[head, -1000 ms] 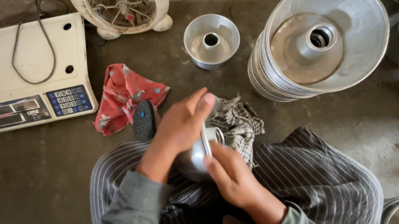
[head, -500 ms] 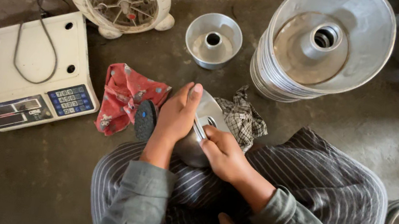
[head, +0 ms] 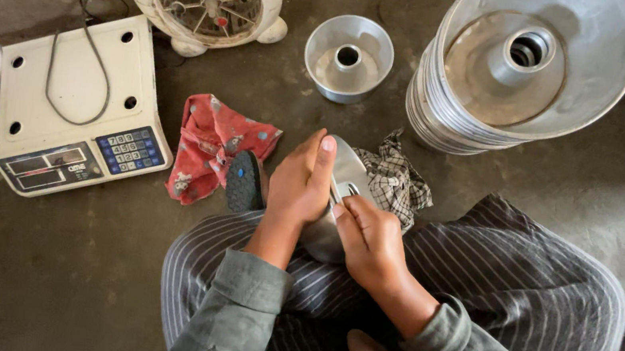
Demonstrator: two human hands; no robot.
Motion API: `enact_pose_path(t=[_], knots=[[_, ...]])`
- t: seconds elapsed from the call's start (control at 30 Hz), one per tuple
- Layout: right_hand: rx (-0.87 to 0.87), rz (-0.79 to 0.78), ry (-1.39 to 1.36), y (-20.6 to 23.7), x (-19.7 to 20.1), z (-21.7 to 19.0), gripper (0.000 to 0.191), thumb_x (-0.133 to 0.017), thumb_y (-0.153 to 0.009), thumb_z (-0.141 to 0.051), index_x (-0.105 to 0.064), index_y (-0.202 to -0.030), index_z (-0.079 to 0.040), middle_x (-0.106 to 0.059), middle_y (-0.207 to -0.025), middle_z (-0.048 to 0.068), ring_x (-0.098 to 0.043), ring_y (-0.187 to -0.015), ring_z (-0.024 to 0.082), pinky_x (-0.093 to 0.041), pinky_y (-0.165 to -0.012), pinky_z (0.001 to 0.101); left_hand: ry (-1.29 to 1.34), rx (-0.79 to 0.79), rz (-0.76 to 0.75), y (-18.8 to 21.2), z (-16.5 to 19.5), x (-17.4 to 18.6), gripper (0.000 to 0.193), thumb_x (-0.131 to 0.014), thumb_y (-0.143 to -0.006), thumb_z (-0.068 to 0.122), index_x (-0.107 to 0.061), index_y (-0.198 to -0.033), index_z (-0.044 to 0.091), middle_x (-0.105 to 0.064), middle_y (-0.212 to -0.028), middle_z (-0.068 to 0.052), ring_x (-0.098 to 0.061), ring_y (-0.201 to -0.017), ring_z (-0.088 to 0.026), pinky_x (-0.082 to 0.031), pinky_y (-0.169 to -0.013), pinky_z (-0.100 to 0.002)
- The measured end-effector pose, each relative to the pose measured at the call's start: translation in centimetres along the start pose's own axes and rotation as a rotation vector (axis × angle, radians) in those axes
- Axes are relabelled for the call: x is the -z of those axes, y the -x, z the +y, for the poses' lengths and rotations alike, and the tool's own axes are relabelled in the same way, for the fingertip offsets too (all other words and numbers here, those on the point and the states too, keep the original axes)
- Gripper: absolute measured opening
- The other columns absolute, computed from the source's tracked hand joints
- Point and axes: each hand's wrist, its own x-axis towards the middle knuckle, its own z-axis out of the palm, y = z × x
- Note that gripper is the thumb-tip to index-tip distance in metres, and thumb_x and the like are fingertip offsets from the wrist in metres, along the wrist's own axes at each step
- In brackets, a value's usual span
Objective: The person sits on the floor and wipes the interior and exterior surfaces of metal funnel-shaped objects using a checkered cloth. They handle each funnel one at a time, turning it over to wipe different sides, then place it into a stack.
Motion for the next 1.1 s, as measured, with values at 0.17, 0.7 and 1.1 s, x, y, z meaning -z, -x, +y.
enact_pose_path(t=[0.17,0.7,1.1], knots=[[0.058,0.04,0.052,-1.2,2.3,-4.5,0.019,-0.065,-0.094,-0.016,-0.067,-0.087,0.002,-0.058,-0.062,0.015,-0.058,-0.053,0.022,-0.047,-0.053,0.0348,-0.013,0.013,0.019,0.9,-0.8,0.2,0.083,-0.026,-0.101,0.065,-0.055,-0.141,-0.002,-0.059,-0.139,-0.027,-0.055,-0.13,-0.042,-0.042,-0.108,-0.044],[0.208,-0.214,0.103,-4.6,3.5,1.0,0.019,-0.057,-0.101,-0.018,-0.06,-0.098,0.0,-0.063,-0.081,0.017,-0.062,-0.075,0.031,-0.048,-0.068,0.0429,0.265,-0.192,0.509,0.1,-2.1,-2.5,0.047,-0.071,-0.099,0.038,-0.07,-0.122,-0.003,-0.072,-0.119,-0.018,-0.067,-0.111,-0.027,-0.052,-0.098,-0.038],[0.258,-0.276,-0.241,-10.3,6.6,-0.6,0.027,-0.046,-0.105,-0.009,-0.062,-0.123,0.003,-0.065,-0.099,0.005,-0.057,-0.093,0.008,-0.049,-0.085,0.0253,1.504,0.126,-0.287,-2.4,-4.1,0.4,0.069,-0.078,-0.09,0.027,-0.05,-0.143,-0.006,-0.06,-0.14,-0.016,-0.059,-0.129,-0.03,-0.045,-0.112,-0.049]])
